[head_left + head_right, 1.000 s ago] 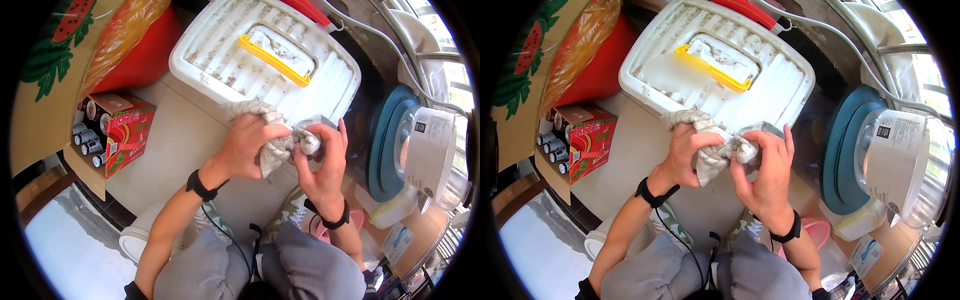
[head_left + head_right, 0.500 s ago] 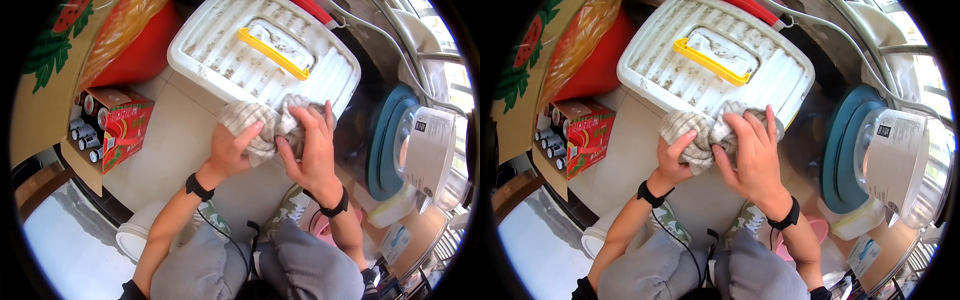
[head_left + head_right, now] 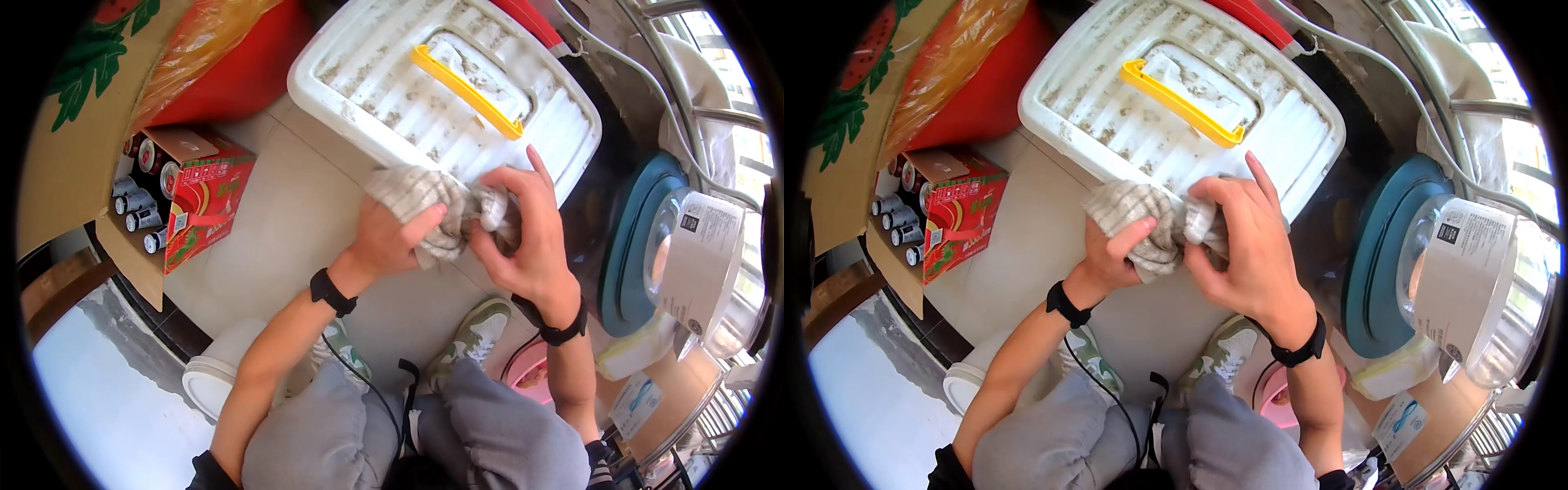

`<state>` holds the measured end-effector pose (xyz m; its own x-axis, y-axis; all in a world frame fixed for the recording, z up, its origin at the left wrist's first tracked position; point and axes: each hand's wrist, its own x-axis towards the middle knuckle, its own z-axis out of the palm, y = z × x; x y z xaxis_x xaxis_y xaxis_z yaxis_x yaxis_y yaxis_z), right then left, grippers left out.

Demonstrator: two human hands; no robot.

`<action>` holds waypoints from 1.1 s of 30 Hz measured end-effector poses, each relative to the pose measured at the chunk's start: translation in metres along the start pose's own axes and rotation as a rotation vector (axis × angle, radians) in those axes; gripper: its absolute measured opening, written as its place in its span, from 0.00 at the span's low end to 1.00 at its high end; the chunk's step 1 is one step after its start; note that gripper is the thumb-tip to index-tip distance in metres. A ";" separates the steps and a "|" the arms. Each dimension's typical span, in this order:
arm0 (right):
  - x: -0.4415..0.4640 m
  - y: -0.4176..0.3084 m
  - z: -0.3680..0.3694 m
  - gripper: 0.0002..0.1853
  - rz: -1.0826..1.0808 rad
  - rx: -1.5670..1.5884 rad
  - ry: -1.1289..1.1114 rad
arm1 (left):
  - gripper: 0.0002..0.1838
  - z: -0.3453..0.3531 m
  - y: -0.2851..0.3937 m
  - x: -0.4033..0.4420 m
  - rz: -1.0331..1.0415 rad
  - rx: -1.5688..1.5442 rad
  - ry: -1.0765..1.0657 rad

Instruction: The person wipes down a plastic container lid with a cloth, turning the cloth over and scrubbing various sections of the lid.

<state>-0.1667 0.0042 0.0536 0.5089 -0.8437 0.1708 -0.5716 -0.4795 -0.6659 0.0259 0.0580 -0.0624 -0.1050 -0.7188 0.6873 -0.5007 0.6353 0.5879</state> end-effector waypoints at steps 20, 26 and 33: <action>-0.018 -0.012 0.009 0.30 0.024 -0.080 0.046 | 0.27 0.001 0.004 -0.009 -0.020 0.034 -0.023; -0.021 -0.036 0.039 0.29 0.180 -0.095 0.258 | 0.26 -0.004 0.002 -0.002 -0.032 0.040 -0.064; -0.022 -0.033 0.022 0.27 0.204 -0.160 0.203 | 0.26 -0.001 -0.007 0.004 0.063 0.068 0.000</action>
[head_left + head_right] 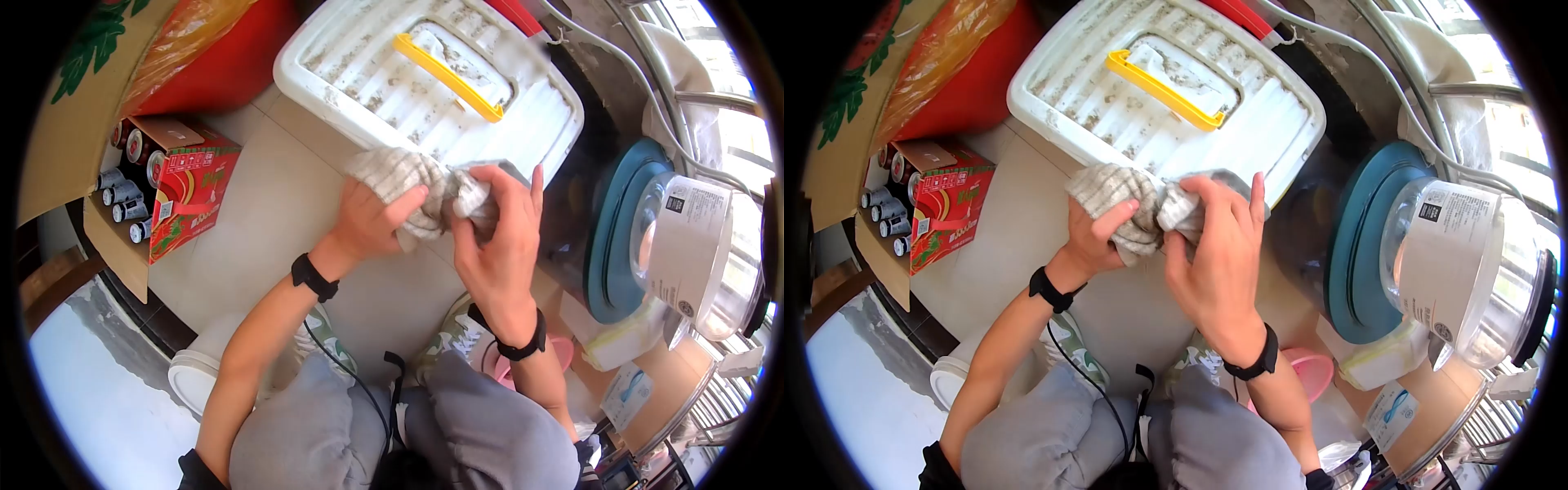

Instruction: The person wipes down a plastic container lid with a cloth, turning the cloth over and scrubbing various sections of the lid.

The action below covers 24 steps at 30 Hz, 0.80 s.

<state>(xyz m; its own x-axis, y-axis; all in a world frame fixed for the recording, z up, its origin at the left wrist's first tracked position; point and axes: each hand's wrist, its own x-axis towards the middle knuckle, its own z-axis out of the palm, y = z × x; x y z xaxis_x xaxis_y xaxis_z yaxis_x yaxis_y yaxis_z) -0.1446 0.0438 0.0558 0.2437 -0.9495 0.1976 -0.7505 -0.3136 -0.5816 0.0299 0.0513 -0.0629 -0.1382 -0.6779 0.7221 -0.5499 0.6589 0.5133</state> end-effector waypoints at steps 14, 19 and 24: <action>-0.023 0.028 -0.030 0.15 0.683 1.552 0.229 | 0.27 -0.029 0.026 0.021 -0.449 -0.420 0.038; -0.039 0.040 -0.042 0.18 0.598 1.786 0.242 | 0.27 -0.074 0.050 0.078 -1.220 -1.359 0.222; -0.044 0.022 -0.082 0.09 0.189 1.607 0.214 | 0.29 -0.107 0.042 0.107 -1.269 -1.543 0.247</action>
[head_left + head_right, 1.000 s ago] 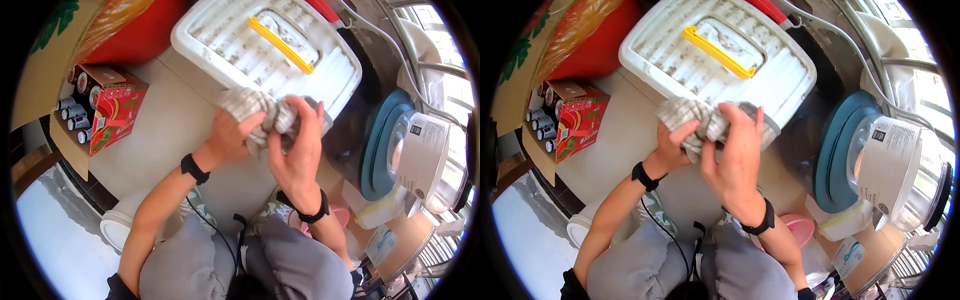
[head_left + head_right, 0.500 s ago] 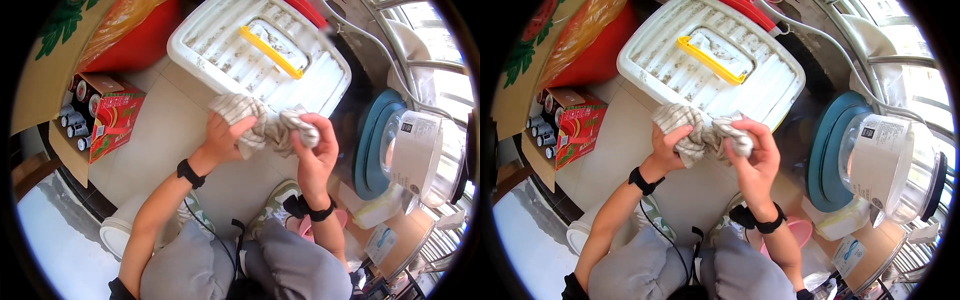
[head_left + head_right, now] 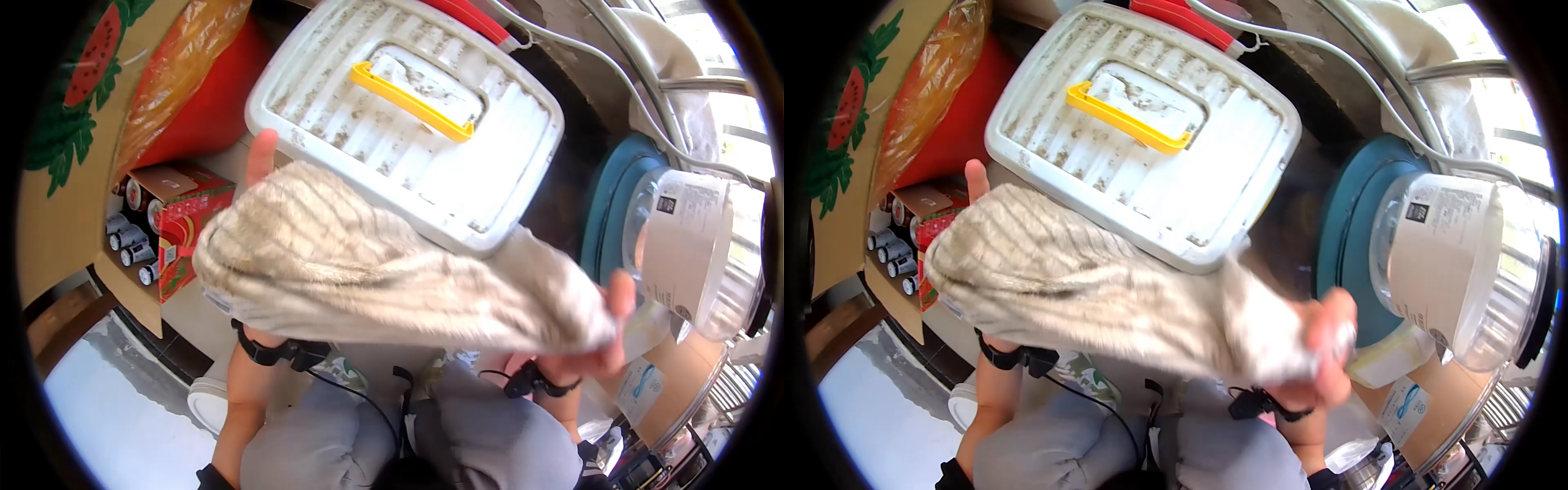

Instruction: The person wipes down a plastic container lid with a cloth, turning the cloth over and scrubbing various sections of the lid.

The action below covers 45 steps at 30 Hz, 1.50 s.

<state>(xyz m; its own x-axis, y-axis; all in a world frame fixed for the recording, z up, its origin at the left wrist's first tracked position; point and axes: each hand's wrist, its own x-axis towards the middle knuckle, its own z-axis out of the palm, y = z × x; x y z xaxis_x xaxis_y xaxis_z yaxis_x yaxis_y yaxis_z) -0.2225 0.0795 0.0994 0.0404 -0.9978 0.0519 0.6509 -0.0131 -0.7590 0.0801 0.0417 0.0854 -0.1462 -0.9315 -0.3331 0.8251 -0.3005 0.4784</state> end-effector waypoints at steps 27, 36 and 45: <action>-0.048 -0.034 0.002 0.22 -0.311 -0.418 0.193 | 0.42 0.038 0.039 -0.076 0.203 0.234 -0.087; 0.004 -0.050 0.067 0.14 -0.431 -1.115 -0.567 | 0.38 0.055 0.029 -0.046 0.109 0.992 -0.110; 0.000 0.000 0.083 0.16 -0.158 -1.010 -0.554 | 0.37 0.051 -0.013 -0.059 -0.410 0.676 -0.372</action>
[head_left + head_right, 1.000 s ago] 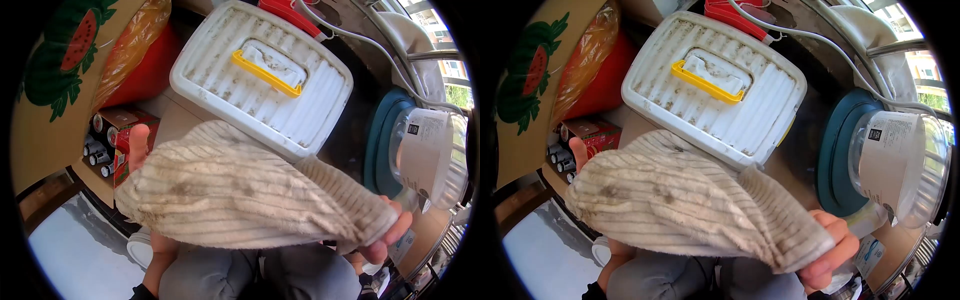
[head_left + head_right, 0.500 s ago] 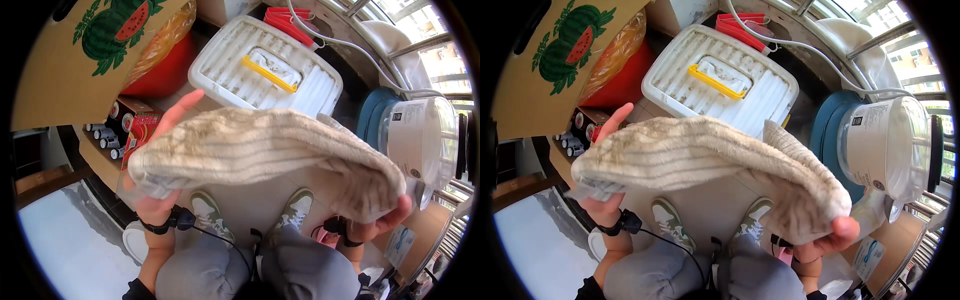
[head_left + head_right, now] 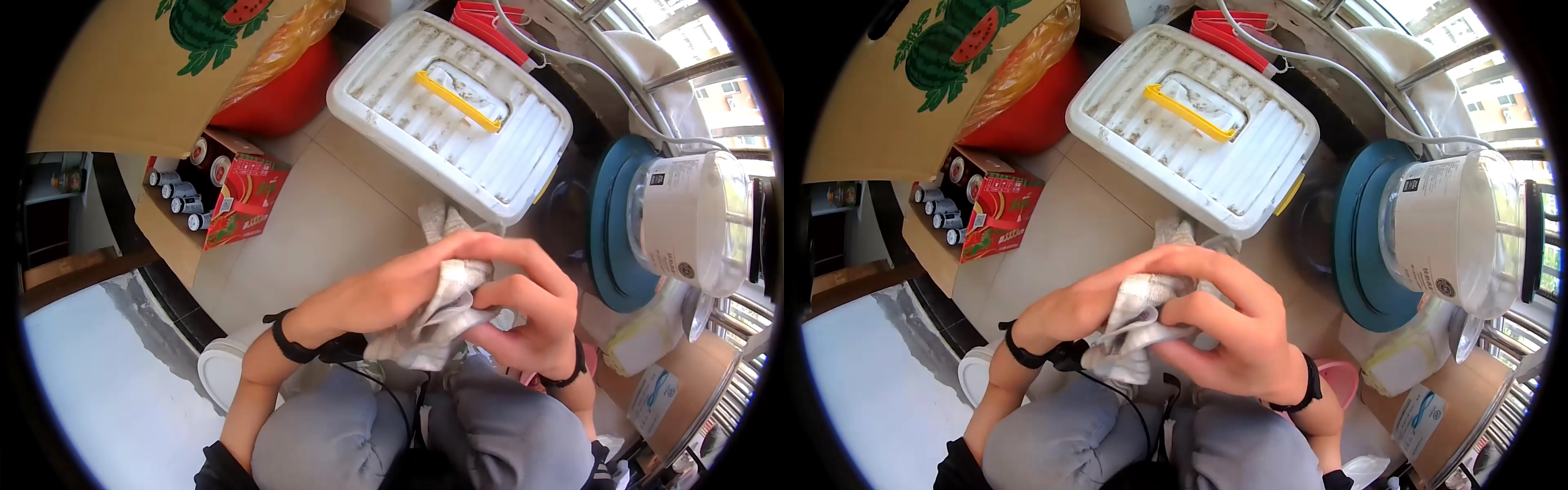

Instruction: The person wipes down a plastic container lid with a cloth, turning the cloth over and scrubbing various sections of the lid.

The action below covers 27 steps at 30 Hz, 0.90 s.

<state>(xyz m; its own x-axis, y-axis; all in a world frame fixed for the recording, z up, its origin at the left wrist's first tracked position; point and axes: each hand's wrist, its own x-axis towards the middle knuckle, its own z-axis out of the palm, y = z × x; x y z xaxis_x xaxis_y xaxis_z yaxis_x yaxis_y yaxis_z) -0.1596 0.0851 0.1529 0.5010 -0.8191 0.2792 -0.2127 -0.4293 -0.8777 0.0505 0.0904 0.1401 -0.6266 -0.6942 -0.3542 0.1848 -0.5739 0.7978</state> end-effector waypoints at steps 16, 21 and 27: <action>-0.013 0.015 0.006 0.15 0.040 -0.213 0.296 | 0.10 0.000 -0.009 -0.011 0.425 0.517 0.435; -0.019 0.011 0.011 0.15 -0.041 -0.047 0.133 | 0.10 0.007 -0.018 -0.003 0.412 0.422 0.461; -0.013 0.001 -0.009 0.19 0.251 0.083 0.008 | 0.11 0.005 -0.031 0.005 0.286 0.103 0.430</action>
<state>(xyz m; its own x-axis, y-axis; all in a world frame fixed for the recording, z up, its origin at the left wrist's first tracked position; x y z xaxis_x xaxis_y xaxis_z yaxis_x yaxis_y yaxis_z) -0.1740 0.0917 0.1520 0.4347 -0.8991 0.0518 -0.2596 -0.1801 -0.9488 0.0377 0.1069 0.1158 -0.1905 -0.9449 -0.2663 0.2142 -0.3047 0.9280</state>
